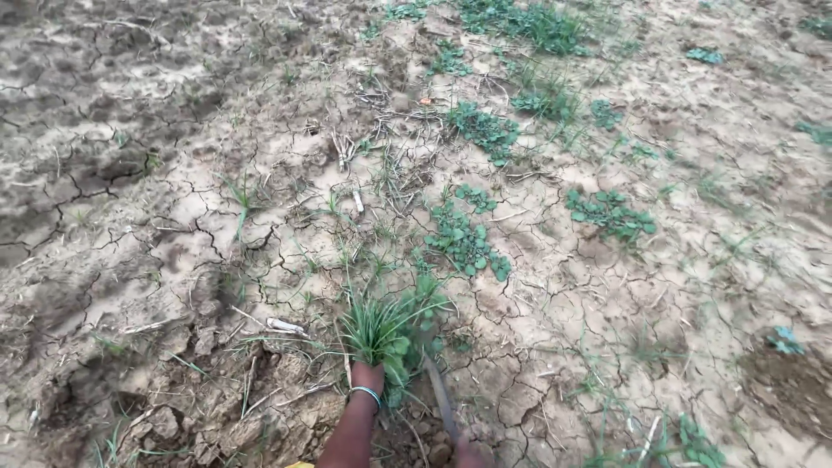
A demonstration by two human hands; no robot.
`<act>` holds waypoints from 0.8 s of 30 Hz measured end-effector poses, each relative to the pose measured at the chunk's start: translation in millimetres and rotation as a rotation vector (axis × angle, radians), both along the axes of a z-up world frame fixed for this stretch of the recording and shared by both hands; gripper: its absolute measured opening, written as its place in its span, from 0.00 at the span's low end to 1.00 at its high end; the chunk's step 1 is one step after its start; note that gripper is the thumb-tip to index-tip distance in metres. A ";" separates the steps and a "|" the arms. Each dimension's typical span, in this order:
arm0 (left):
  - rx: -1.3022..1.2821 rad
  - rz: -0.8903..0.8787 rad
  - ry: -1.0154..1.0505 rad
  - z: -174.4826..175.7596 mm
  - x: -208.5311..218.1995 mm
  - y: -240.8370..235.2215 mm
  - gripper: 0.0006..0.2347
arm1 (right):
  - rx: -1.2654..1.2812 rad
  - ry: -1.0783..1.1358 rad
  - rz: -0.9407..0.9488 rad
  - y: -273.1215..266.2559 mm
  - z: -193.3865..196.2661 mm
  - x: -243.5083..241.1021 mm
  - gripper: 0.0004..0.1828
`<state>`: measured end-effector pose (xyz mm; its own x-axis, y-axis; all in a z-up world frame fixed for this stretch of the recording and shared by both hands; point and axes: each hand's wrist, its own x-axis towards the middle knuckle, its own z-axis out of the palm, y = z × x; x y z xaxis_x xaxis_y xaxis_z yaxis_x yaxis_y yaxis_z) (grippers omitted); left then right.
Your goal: Harvesting grass using a sickle in a field.
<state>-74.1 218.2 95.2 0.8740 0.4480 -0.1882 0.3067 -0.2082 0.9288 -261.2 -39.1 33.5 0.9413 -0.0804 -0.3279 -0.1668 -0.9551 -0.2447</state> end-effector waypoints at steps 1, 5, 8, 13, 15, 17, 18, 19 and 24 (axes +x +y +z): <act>-0.022 -0.003 0.020 7.5 -4.4 -5.0 0.22 | -0.023 -0.038 -0.003 -5.3 -3.2 6.0 0.29; -0.014 0.029 0.021 1.6 -17.0 -3.0 0.25 | -0.087 -0.163 -0.007 -61.1 -107.6 50.6 0.29; 0.006 0.080 0.034 7.0 -32.1 11.0 0.27 | 0.085 0.043 0.068 -53.4 -29.3 52.5 0.23; -0.138 0.201 0.148 36.2 -51.2 22.1 0.24 | 0.362 0.147 -0.054 -18.2 172.5 16.5 0.18; -0.074 0.211 0.192 41.8 -49.7 18.6 0.24 | 0.396 0.158 -0.073 -18.9 193.0 11.6 0.19; -0.011 0.219 0.240 53.4 -54.2 11.7 0.23 | 0.429 0.172 -0.095 -21.7 196.6 4.0 0.20; 0.005 0.226 0.252 62.9 -59.0 7.1 0.24 | 0.408 0.145 -0.108 -23.6 190.4 -0.7 0.22; 0.018 0.233 0.257 74.7 -56.2 1.3 0.25 | 0.385 0.110 -0.119 -26.8 186.3 2.1 0.24; -0.070 0.254 0.154 90.5 -70.5 -40.8 0.29 | 0.176 0.091 -0.109 -64.7 70.2 6.5 0.37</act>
